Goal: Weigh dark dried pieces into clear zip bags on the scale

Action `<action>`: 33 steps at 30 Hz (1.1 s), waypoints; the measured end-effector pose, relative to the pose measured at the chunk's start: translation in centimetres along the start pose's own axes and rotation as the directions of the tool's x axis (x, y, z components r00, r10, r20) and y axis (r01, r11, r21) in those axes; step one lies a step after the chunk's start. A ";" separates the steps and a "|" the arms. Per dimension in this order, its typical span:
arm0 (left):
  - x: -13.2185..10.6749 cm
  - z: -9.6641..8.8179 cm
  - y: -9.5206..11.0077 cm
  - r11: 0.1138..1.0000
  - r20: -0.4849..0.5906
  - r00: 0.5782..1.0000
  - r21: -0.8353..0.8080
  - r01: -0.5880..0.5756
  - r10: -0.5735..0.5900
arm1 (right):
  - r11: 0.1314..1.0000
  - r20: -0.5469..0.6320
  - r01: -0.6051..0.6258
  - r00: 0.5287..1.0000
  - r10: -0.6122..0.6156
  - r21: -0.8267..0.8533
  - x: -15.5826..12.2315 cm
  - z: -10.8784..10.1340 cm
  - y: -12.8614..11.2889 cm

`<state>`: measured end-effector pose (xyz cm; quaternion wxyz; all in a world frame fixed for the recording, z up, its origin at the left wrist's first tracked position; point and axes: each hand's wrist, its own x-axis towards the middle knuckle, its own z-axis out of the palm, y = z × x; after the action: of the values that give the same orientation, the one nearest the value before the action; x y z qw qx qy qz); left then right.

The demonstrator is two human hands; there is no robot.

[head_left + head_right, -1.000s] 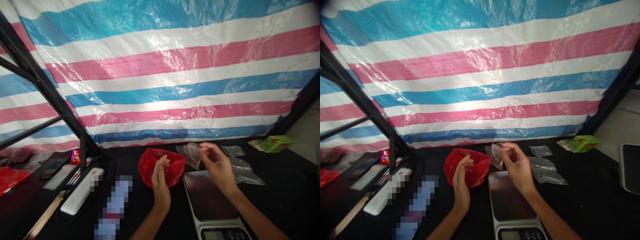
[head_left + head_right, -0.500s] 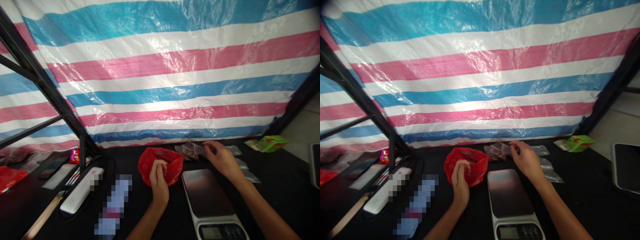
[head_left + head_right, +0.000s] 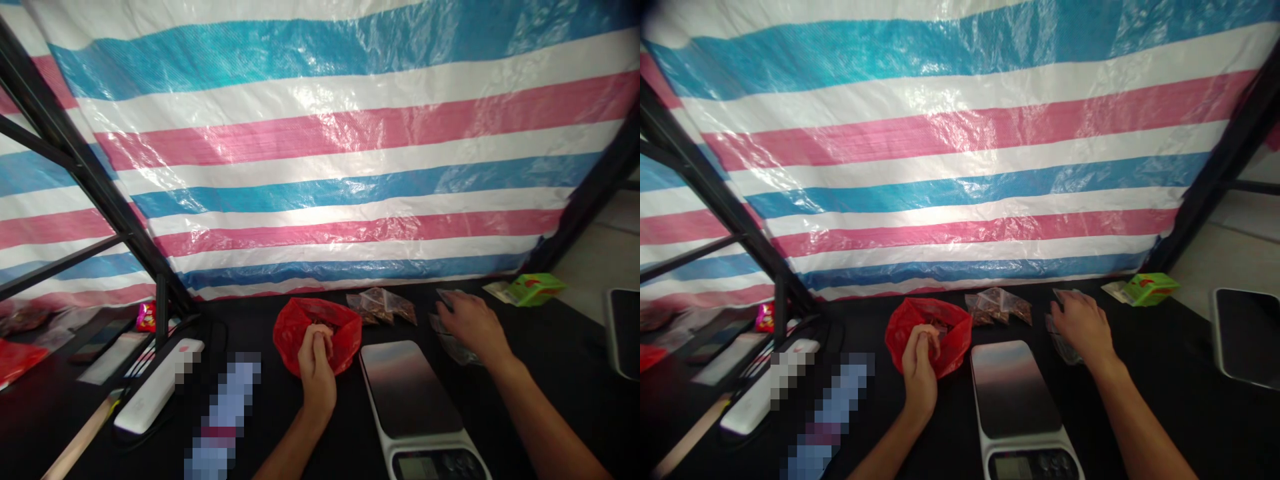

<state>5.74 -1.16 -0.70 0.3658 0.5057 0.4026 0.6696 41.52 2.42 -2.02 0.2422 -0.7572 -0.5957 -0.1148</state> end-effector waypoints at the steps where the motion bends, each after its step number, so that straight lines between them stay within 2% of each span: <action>1: 0.0 0.0 0.0 1.000 0.008 1.000 0.012 -0.006 0.006 | 0.999 -0.046 0.006 0.999 -0.004 0.044 0.2 -0.6 -0.9; 4: -0.2 0.0 0.1 0.993 0.049 0.997 0.100 -0.061 0.056 | 0.949 -0.273 0.124 0.961 -0.042 0.289 0.4 -2.9 -4.4; 6: -0.5 0.1 0.1 0.967 0.110 0.983 0.196 -0.166 0.147 | 0.854 -0.352 0.255 0.932 -0.092 0.453 -0.2 -4.3 -7.2; 8: -0.9 0.2 0.1 0.908 0.210 0.943 0.281 -0.312 0.259 | 0.742 -0.330 0.377 0.918 -0.219 0.555 -1.5 -5.3 -10.1; 10: -1.1 0.2 -0.1 0.838 0.308 0.890 0.334 -0.433 0.337 | 0.645 -0.255 0.450 0.890 -0.377 0.618 -3.4 -6.1 -12.6; 13: -1.2 0.0 -0.5 0.786 0.375 0.852 0.366 -0.499 0.367 | 0.537 -0.142 0.528 0.787 -0.600 0.658 -6.0 -6.7 -15.4; 15: -1.0 -0.1 -0.7 0.789 0.379 0.846 0.348 -0.506 0.376 | 0.481 -0.123 0.568 0.721 -0.682 0.668 -7.0 -6.9 -16.5; 18: -0.9 -0.2 -0.8 0.826 0.350 0.859 0.295 -0.479 0.373 | 0.441 -0.153 0.617 0.676 -0.721 0.651 -7.5 -6.9 -17.1; 21: -1.0 -0.1 -0.8 0.899 0.267 0.911 0.226 -0.376 0.314 | 0.456 -0.192 0.641 0.685 -0.703 0.617 -7.3 -6.7 -16.8; 24: -0.3 -0.6 -1.2 0.975 0.024 0.985 0.142 -0.173 0.171 | 0.505 -0.226 0.622 0.736 -0.638 0.598 -7.0 -6.5 -16.3; 26: 1.0 -1.4 -1.4 0.984 -0.183 0.973 0.134 -0.119 0.143 | 0.505 -0.221 0.606 0.747 -0.627 0.614 -6.7 -6.4 -16.1; 27: 1.8 -1.9 -1.5 0.978 -0.267 0.949 0.166 -0.127 0.169 | 0.496 -0.210 0.596 0.747 -0.631 0.631 -6.5 -6.3 -16.2; 28: 2.6 -2.3 -1.5 0.964 -0.300 0.932 0.227 -0.139 0.205 | 0.488 -0.190 0.580 0.749 -0.635 0.652 -6.2 -6.3 -16.3; 30: 4.0 -3.2 -1.4 0.915 -0.311 0.918 0.387 -0.115 0.247 | 0.497 -0.121 0.534 0.755 -0.645 0.684 -5.4 -6.2 -17.0; 32: 4.9 -3.7 -1.3 0.819 -0.268 0.944 0.574 -0.007 0.195 | 0.530 -0.024 0.514 0.733 -0.680 0.675 -4.2 -6.1 -18.3; 33: 5.2 -3.9 -1.2 0.758 -0.237 0.959 0.651 0.039 0.155 | 0.547 0.030 0.526 0.703 -0.711 0.651 -3.6 -6.0 -19.1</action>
<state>0.94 3.33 -0.49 0.0868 0.5147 0.6406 0.5633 22.92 -0.33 5.81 0.3203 -0.3847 -0.8583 0.1131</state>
